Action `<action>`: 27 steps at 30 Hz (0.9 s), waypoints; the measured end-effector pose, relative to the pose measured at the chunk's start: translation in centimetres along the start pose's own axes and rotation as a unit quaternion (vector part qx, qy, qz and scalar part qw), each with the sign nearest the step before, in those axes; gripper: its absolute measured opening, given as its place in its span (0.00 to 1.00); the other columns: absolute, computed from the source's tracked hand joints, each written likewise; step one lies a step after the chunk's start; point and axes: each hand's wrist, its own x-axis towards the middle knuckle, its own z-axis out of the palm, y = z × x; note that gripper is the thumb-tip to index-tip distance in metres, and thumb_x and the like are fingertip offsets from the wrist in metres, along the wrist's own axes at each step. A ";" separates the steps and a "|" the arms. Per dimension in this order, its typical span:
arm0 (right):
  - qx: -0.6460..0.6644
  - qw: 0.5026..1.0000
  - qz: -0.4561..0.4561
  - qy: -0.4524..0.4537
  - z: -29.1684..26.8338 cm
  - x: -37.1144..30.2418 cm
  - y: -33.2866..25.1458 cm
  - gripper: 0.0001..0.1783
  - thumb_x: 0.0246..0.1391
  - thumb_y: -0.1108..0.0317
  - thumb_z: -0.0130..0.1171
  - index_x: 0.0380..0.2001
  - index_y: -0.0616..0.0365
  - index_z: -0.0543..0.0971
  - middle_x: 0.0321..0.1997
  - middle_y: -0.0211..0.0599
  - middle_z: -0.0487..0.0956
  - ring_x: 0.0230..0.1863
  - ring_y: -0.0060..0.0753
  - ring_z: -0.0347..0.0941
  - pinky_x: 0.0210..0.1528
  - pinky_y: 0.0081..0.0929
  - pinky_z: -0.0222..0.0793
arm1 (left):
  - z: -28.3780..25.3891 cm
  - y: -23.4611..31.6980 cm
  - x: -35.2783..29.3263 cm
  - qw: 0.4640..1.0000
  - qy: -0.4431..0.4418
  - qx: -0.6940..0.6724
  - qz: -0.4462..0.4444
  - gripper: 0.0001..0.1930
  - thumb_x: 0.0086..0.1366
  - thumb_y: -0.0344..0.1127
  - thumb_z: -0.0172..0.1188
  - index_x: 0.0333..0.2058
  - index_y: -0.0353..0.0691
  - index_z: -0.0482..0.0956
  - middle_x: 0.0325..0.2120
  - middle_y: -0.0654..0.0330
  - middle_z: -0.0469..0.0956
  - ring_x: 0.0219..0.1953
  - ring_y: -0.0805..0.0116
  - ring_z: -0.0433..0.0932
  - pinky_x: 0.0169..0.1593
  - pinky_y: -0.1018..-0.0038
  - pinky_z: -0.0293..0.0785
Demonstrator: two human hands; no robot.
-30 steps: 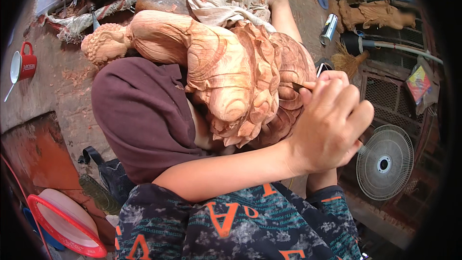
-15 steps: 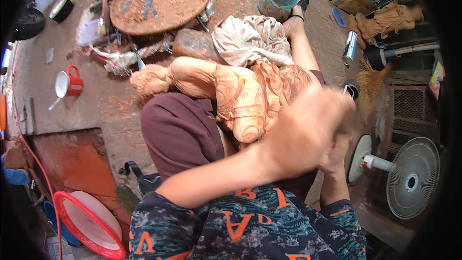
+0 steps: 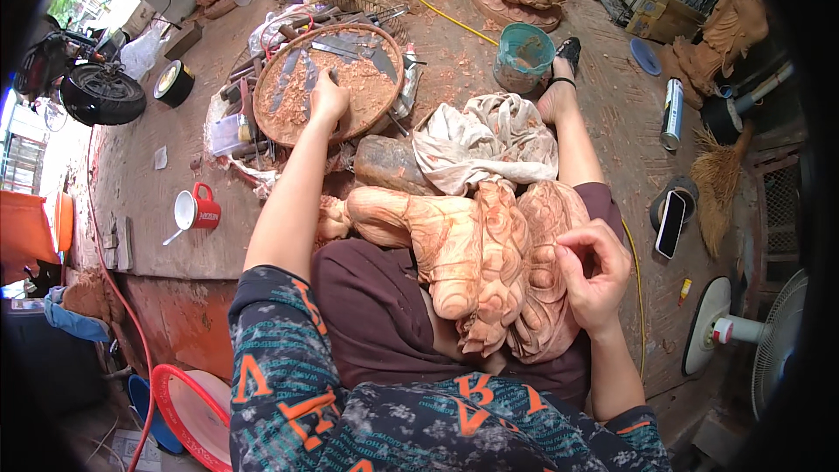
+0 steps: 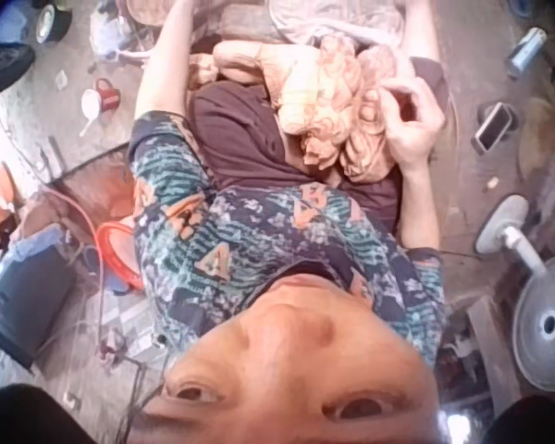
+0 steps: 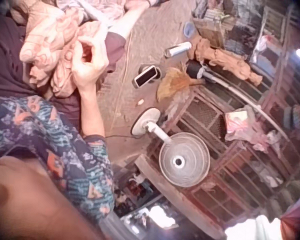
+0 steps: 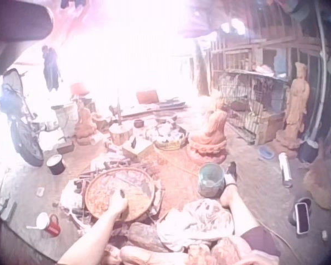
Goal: The person is carving a wooden sculpture of a figure, using a small carving knife to refine details on the torso and limbs. The person holds the sculpture on their lap and uses both hands to manipulate the tool and the wood.
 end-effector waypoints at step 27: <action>0.088 0.995 0.038 0.013 -0.1 -0.3 0.3 0.04 0.48 0.81 0.62 0.28 0.64 0.78 0.26 0.32 0.74 0.25 0.19 0.67 0.28 0.16 0.61 | -5.9 -6.5 -0.5 0.970 0.158 0.183 0.031 0.10 0.59 0.41 0.61 0.39 0.48 0.81 0.44 0.51 0.75 0.46 0.50 0.77 0.48 0.57 0.74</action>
